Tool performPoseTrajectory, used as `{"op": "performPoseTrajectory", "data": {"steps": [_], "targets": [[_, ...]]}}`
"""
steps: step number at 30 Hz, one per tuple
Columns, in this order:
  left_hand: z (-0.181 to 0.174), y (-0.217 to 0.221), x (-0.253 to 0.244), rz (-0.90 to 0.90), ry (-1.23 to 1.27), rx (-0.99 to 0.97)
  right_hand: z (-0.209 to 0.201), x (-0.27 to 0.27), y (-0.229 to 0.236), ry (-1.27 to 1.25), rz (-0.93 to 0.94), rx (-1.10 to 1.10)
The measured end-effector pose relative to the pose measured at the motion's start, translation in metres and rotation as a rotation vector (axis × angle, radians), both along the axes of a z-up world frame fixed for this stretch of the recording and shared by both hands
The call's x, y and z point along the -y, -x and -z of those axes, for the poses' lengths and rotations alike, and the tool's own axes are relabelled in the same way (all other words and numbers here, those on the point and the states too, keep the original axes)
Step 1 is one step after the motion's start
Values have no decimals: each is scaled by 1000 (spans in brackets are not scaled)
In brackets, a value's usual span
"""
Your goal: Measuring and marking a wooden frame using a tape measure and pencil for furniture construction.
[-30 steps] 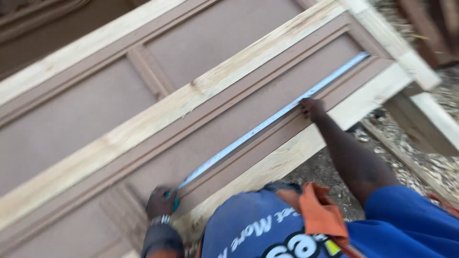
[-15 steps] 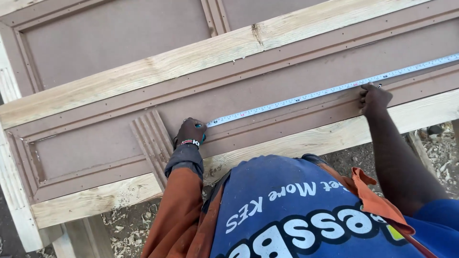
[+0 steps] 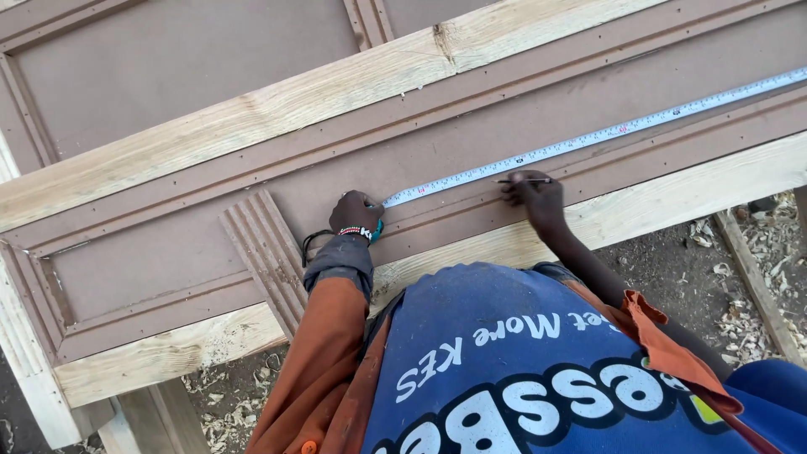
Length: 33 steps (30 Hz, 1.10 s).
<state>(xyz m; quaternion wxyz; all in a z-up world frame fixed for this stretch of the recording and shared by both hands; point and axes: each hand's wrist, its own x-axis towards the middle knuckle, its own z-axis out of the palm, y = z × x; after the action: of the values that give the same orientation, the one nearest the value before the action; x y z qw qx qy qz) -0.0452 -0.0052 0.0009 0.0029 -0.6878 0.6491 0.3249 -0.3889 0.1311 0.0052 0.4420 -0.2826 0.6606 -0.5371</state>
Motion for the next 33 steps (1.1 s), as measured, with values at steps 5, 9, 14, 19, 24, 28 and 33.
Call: {"op": "performPoseTrajectory", "data": {"steps": [5,9,14,19,24,28,33], "targets": [[-7,21,1,29,18,-40,22,14,-22,121,-167,-101],[2,34,3,33,8,-22,4,25,-47,191,-317,-200],[-3,51,3,44,-8,-14,3,35,-48,207,-355,-192],[10,60,7,68,-21,-6,7,36,-42,229,-283,-186],[10,59,6,29,-51,-2,5,33,-41,187,-309,-211],[8,57,6,25,-36,-7,-2,33,-42,181,-338,-225],[8,56,5,27,-51,-28,4,33,-42,191,-372,-269]]}}
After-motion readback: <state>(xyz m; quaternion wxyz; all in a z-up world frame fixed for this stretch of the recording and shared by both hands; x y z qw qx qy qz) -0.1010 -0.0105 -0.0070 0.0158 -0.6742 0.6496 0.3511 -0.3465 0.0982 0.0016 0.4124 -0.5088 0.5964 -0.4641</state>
